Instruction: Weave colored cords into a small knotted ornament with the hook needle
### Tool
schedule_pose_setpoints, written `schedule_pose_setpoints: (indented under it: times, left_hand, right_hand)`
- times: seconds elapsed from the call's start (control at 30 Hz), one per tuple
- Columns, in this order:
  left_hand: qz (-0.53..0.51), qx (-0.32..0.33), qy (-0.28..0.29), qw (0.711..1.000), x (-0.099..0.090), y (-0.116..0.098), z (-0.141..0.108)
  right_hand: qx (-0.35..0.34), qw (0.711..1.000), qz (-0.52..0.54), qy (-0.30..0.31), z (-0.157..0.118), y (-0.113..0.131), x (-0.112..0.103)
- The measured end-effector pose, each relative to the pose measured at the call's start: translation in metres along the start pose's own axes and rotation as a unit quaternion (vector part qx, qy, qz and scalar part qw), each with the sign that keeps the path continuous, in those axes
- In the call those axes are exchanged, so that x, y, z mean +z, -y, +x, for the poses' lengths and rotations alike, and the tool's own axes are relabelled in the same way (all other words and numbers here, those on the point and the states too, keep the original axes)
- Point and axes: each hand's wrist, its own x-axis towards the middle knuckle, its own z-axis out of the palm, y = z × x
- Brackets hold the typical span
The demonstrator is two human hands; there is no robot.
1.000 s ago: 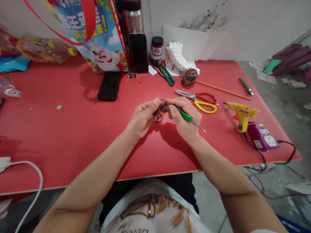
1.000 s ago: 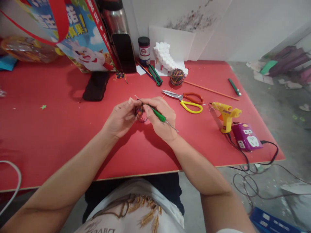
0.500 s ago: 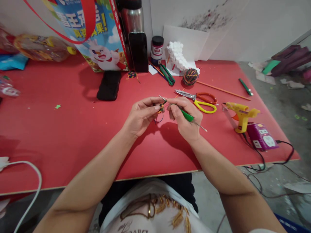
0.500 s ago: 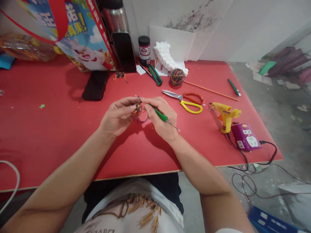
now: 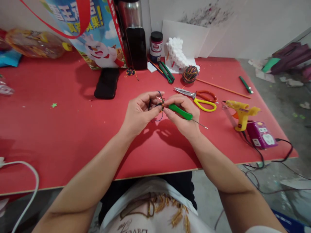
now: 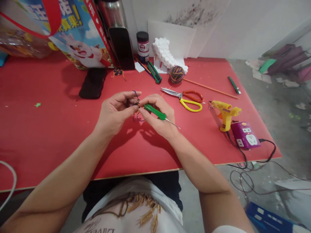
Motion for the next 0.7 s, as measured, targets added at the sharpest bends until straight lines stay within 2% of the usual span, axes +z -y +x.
schedule_pose_setpoints:
  times: [0.27,0.43,0.6,0.7]
  left_hand:
    - [0.044,0.036,-0.001,0.998,0.0051,-0.0041,-0.0069]
    - [0.026,0.040,0.015,0.999,0.0012,0.0008,-0.0058]
    - [0.014,0.031,0.030,0.999,-0.0016,0.0031,-0.0045]
    - [-0.034,0.001,0.034,0.999,-0.0011,0.0027,-0.0031]
  right_hand:
    - [0.054,0.997,0.040,-0.026,-0.0033,0.0015,0.0067]
    - [0.089,0.994,0.062,-0.022,-0.0040,0.0022,0.0059]
    - [0.105,0.991,0.075,-0.027,-0.0034,0.0031,0.0065]
    - [0.104,0.991,0.085,-0.024,-0.0032,0.0022,0.0059]
